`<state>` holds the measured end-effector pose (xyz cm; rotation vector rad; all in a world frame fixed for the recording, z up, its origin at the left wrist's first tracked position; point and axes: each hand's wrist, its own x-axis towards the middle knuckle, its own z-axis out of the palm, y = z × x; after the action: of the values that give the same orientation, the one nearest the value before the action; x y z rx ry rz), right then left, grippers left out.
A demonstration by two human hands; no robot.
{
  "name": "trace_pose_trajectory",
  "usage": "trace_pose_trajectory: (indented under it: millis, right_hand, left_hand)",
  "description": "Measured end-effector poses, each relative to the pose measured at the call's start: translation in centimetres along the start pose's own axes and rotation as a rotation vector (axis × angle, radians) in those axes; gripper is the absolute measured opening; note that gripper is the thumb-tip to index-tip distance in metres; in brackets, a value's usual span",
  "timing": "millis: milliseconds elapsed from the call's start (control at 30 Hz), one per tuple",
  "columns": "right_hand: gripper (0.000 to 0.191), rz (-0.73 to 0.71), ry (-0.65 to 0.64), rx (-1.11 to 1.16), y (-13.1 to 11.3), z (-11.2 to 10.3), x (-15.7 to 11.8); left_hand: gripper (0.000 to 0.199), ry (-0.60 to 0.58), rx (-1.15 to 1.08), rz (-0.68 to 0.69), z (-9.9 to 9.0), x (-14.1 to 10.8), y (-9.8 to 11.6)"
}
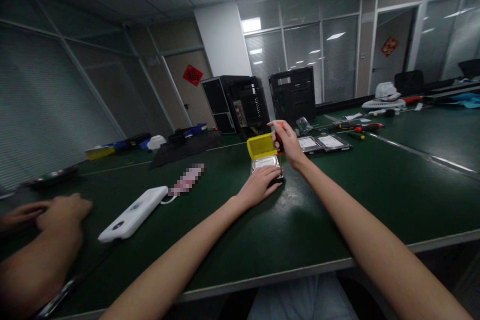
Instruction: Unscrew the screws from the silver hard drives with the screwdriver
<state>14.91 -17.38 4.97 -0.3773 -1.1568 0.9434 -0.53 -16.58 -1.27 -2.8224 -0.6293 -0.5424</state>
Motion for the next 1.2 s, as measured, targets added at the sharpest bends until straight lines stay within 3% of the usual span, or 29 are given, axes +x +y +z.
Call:
trace_pose_trajectory:
  millis: [100,933,1200]
  right_hand:
    - [0.036,0.011,-0.020,0.017,-0.22,0.05,-0.10]
    - [0.029,0.029,-0.003,-0.017,0.03,-0.03,0.17]
    - [0.036,0.072,-0.061,0.015,-0.63,0.20,-0.29]
  left_hand:
    - [0.031,-0.001,0.002,0.002,-0.02,0.01,0.00]
    - [0.032,0.006,-0.001,0.009,-0.03,-0.05,-0.01]
    - [0.032,0.004,0.005,0.007,0.05,-0.02,-0.02]
